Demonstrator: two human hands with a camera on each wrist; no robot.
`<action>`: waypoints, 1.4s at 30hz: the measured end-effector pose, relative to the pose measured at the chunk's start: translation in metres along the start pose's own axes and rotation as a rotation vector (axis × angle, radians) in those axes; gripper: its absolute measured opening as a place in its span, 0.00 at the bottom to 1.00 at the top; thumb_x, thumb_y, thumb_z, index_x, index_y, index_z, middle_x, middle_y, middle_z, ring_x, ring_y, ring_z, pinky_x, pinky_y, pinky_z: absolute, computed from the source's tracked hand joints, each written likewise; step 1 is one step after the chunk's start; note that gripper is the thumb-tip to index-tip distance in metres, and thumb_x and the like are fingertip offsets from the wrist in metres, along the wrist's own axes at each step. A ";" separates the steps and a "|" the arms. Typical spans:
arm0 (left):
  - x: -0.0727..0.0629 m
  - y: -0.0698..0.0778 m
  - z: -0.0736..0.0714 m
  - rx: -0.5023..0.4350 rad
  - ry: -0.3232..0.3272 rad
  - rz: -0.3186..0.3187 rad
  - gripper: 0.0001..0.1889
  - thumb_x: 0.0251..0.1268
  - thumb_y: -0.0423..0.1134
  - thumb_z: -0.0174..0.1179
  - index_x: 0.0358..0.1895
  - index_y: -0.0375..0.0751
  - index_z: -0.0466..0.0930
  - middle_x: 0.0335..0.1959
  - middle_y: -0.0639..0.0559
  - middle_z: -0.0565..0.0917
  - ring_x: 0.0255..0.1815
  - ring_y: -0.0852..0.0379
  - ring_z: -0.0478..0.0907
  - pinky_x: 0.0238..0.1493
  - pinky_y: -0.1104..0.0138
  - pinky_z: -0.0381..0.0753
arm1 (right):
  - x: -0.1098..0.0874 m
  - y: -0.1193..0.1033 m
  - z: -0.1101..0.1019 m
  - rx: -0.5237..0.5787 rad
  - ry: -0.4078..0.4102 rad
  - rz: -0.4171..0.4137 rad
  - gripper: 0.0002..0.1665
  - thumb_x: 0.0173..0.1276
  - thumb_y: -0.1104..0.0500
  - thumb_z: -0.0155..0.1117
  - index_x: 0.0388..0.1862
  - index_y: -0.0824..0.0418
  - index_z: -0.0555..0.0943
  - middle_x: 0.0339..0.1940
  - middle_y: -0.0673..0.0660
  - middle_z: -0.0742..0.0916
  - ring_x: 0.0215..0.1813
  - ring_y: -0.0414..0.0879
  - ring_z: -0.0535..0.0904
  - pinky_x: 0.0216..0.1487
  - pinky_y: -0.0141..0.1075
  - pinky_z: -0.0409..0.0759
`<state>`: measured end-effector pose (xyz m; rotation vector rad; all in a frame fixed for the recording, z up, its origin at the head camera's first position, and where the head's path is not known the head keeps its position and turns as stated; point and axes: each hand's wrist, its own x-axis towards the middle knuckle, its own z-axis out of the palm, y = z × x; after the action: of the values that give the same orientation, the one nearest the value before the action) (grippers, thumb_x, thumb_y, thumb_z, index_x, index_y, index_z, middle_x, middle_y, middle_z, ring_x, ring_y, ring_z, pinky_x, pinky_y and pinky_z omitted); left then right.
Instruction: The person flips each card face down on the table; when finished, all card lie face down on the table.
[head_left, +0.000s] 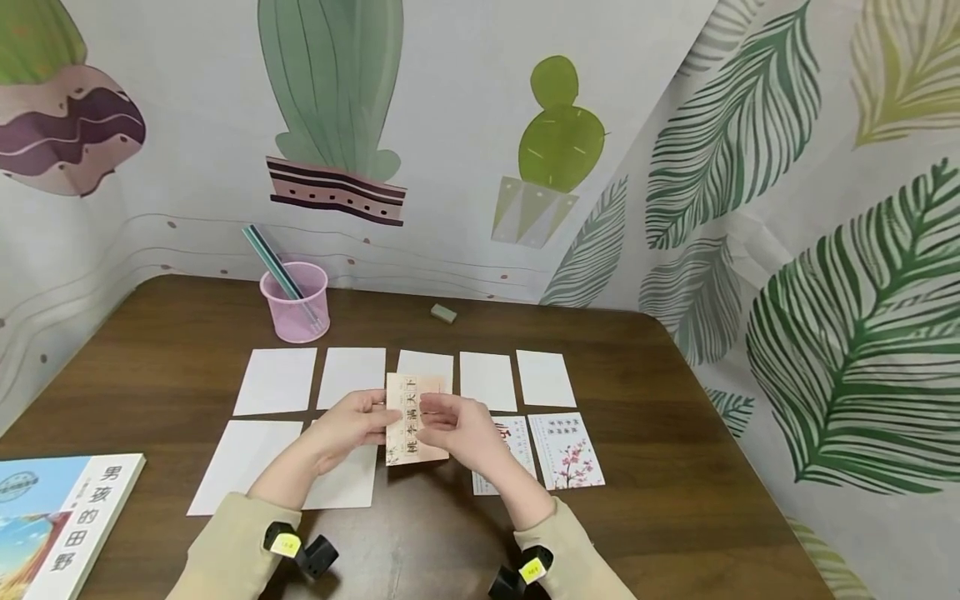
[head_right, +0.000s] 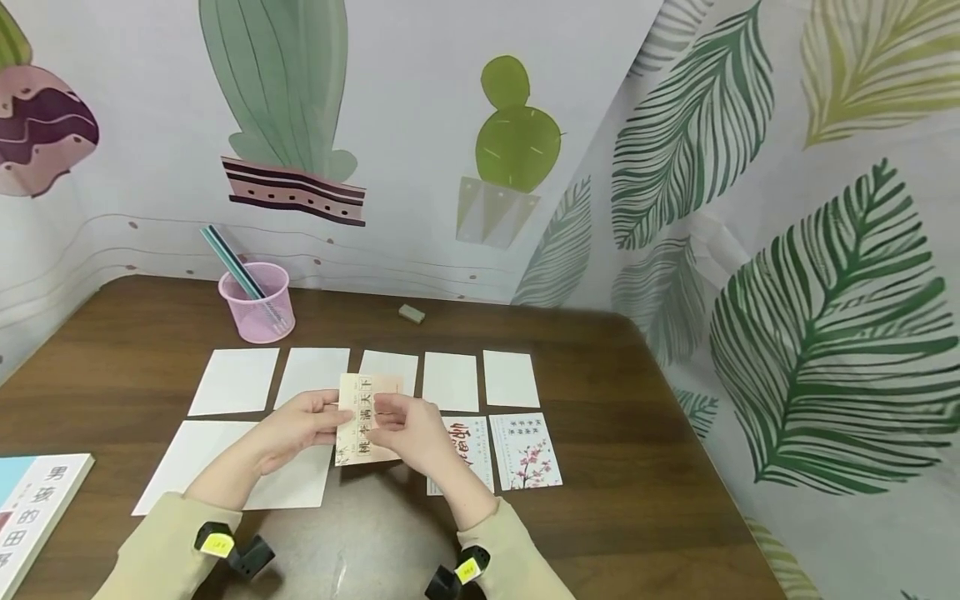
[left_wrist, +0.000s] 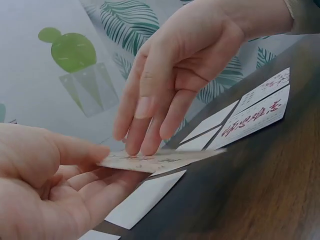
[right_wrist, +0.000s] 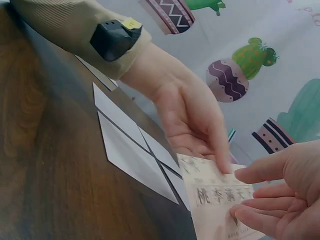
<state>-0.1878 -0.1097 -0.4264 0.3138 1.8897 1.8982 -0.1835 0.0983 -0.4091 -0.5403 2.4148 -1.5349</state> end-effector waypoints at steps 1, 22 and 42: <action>0.000 0.001 0.001 0.004 0.005 0.006 0.25 0.74 0.33 0.49 0.67 0.18 0.60 0.59 0.30 0.78 0.53 0.56 0.81 0.58 0.60 0.81 | -0.001 -0.001 0.001 0.003 0.008 0.007 0.28 0.62 0.63 0.69 0.61 0.70 0.77 0.57 0.66 0.84 0.56 0.57 0.83 0.53 0.38 0.84; -0.011 0.030 0.028 0.143 0.111 0.045 0.36 0.79 0.56 0.35 0.62 0.21 0.71 0.52 0.30 0.82 0.55 0.43 0.83 0.54 0.59 0.83 | 0.000 -0.010 0.006 0.000 0.285 0.018 0.26 0.58 0.57 0.72 0.52 0.72 0.82 0.42 0.65 0.89 0.39 0.53 0.89 0.35 0.31 0.85; 0.002 -0.005 0.000 0.286 0.315 -0.074 0.32 0.61 0.40 0.67 0.64 0.26 0.69 0.54 0.35 0.81 0.53 0.47 0.80 0.55 0.57 0.80 | 0.010 0.018 -0.013 0.225 0.091 0.252 0.17 0.59 0.70 0.64 0.48 0.76 0.80 0.37 0.63 0.89 0.32 0.40 0.83 0.37 0.35 0.85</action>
<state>-0.1886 -0.1088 -0.4313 0.0285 2.3521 1.7067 -0.2013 0.1118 -0.4201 -0.1188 2.2286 -1.7183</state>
